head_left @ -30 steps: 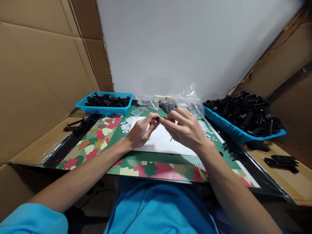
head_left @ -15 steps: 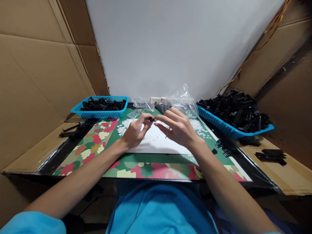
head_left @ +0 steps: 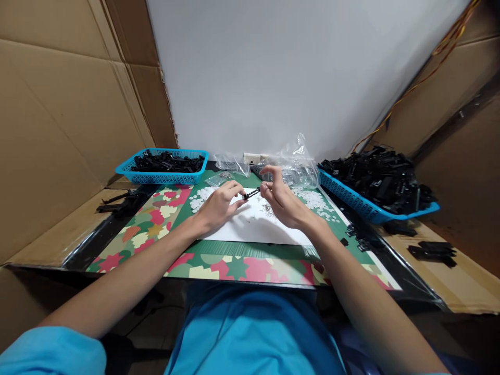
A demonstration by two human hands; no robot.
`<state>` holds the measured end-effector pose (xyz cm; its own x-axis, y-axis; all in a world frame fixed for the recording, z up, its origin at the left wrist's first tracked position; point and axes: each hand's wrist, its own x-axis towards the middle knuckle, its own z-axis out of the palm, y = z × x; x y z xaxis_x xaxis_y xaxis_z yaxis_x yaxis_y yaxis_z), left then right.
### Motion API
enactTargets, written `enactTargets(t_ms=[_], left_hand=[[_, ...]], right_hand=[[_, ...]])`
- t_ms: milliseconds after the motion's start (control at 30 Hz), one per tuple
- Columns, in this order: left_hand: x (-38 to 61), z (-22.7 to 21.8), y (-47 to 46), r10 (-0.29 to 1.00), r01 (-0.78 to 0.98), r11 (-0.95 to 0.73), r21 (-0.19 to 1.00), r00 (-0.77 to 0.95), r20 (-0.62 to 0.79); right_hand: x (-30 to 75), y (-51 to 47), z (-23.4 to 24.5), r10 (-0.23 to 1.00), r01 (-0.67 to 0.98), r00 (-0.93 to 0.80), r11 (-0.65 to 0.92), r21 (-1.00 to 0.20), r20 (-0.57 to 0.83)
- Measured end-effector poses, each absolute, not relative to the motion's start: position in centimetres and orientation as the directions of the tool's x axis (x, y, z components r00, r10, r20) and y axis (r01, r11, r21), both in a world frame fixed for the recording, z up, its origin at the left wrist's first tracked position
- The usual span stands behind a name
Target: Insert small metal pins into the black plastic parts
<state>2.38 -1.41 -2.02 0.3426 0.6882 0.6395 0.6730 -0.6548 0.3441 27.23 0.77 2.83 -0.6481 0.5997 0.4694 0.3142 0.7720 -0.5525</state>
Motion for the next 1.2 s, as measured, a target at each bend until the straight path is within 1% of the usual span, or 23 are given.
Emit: enactTargets(t_ms=[100, 200, 333, 400, 533, 600, 667, 767, 833, 1000, 1200], left_hand=[[2.0, -2.7, -0.9, 0.702, 0.668, -0.660, 0.345, 0.383, 0.601], [1.8, -3.3, -0.5, 0.707, 0.667, -0.660, 0.344, 0.397, 0.586], [2.0, -3.5, -0.7, 0.717, 0.670, -0.656, 0.349, 0.409, 0.564], [2.2, -3.3, -0.9, 0.728, 0.678, -0.648, 0.347, 0.417, 0.544], [2.6, -2.7, -1.5, 0.778, 0.747, -0.593, 0.300, 0.435, 0.454], [2.8, -2.5, -1.7, 0.795, 0.781, -0.567, 0.261, 0.437, 0.421], [3.0, -2.4, -1.8, 0.795, 0.800, -0.560, 0.215, 0.445, 0.412], [3.2, -2.4, -2.0, 0.775, 0.808, -0.574, 0.136, 0.482, 0.409], [3.3, -2.4, -2.0, 0.763, 0.809, -0.581, 0.094, 0.500, 0.411], [3.4, -2.3, -2.2, 0.742, 0.811, -0.584, 0.027, 0.520, 0.423], [3.6, -2.2, -2.3, 0.730, 0.815, -0.579, -0.034, 0.536, 0.425]], right_hand=[[27.0, 1.5, 2.3, 0.614, 0.373, -0.672, 0.764, -0.527, 0.415], [26.7, 2.2, 2.1, 0.628, 0.417, -0.658, 0.764, -0.492, 0.416], [26.3, 2.8, 2.2, 0.648, 0.397, -0.656, 0.732, -0.553, 0.387], [26.1, 3.0, 2.3, 0.645, 0.382, -0.655, 0.733, -0.564, 0.394], [25.7, 3.1, 2.2, 0.638, 0.405, -0.613, 0.761, -0.507, 0.467], [25.3, 3.1, 1.9, 0.646, 0.372, -0.567, 0.754, -0.541, 0.511], [24.9, 3.0, 1.4, 0.672, 0.298, -0.507, 0.724, -0.622, 0.539], [24.5, 3.0, 0.5, 0.732, 0.201, -0.435, 0.646, -0.737, 0.524], [24.2, 3.1, -0.2, 0.767, 0.177, -0.412, 0.596, -0.783, 0.491], [23.7, 3.6, -1.5, 0.813, 0.220, -0.374, 0.546, -0.808, 0.447], [23.2, 4.1, -2.0, 0.815, 0.243, -0.375, 0.547, -0.801, 0.442]])
